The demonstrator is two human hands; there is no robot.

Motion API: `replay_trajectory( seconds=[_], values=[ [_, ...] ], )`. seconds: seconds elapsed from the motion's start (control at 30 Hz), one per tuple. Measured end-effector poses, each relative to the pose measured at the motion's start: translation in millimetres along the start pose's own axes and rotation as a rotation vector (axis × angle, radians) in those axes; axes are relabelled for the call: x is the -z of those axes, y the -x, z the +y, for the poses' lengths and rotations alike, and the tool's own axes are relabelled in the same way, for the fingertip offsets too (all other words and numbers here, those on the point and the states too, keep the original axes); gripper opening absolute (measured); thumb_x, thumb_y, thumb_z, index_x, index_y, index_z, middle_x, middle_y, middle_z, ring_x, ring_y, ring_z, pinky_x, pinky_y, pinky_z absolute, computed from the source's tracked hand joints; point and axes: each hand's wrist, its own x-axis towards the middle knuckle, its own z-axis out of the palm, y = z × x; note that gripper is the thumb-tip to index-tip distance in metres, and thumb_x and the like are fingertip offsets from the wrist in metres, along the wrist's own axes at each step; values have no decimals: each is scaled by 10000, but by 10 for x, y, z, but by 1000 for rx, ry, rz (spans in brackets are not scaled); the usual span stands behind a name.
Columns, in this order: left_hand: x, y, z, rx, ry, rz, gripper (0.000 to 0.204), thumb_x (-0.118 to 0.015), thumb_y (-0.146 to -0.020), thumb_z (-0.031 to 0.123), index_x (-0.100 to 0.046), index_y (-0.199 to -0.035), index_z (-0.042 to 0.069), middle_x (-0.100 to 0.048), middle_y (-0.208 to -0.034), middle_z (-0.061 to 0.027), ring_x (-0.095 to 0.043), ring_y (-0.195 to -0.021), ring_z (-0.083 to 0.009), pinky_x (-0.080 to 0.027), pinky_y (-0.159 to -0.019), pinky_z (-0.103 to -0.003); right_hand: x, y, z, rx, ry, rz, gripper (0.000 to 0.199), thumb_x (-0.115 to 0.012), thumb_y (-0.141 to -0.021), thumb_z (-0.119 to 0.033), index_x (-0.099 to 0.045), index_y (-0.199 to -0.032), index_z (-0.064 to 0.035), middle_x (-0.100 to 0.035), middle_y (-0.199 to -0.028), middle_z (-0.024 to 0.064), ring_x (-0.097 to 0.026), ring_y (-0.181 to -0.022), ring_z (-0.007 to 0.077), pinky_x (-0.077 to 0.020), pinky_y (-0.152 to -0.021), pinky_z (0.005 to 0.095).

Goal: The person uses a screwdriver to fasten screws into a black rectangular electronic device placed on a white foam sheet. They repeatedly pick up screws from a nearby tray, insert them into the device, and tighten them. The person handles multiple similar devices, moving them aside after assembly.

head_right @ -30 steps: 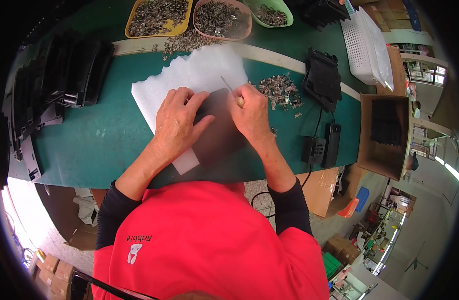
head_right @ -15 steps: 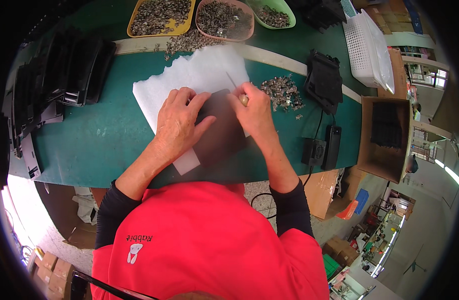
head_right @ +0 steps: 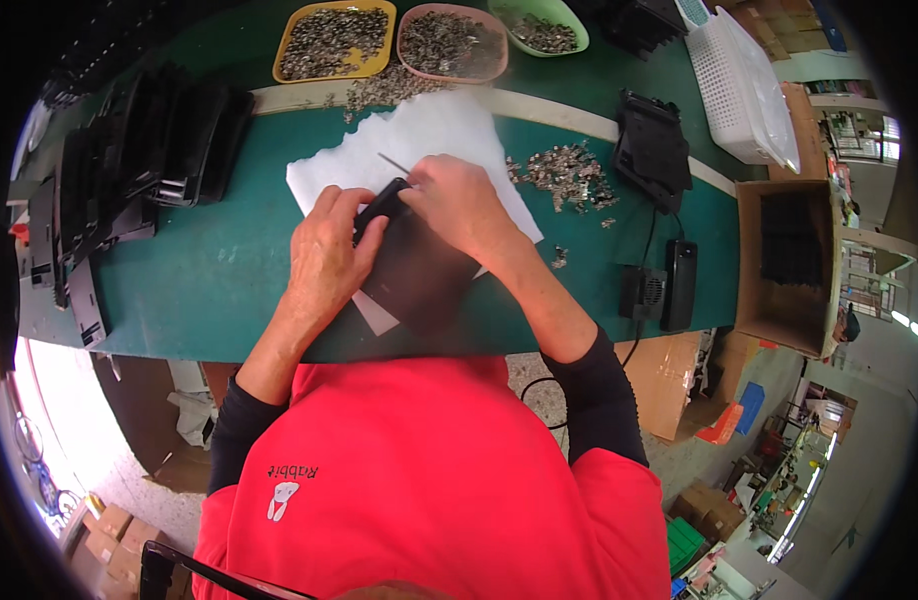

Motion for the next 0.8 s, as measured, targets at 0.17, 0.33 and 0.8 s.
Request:
replay_trajectory(
  seconds=[0.17,0.33,0.8],
  values=[
    [81,74,-70,7,-188,41,293,-690,-836,144,-672,-1123,90,-591,-868,-110,-620,-806,-297,-502,-688,-427,-106,220,-111,28,172,-11,252,-571,-895,-105,-599,-1136,-35,-592,-1002,212,-626,-835,439,-528,-721,475],
    [25,96,-74,-48,-139,86,344,-671,-828,76,-652,-1171,51,-577,-1006,-122,-589,-899,-295,-503,-752,-404,-37,459,-163,55,417,-10,361,-574,-866,-54,-589,-1227,-58,-596,-912,146,-648,-678,346,-537,-585,421],
    [-15,50,-78,-34,-172,-21,404,-636,-840,36,-624,-1243,48,-564,-976,-118,-572,-901,-289,-504,-758,-393,-130,419,-115,176,595,-22,506,-616,-800,-54,-572,-1304,-77,-594,-782,77,-647,-618,273,-535,-528,373]
  ],
)
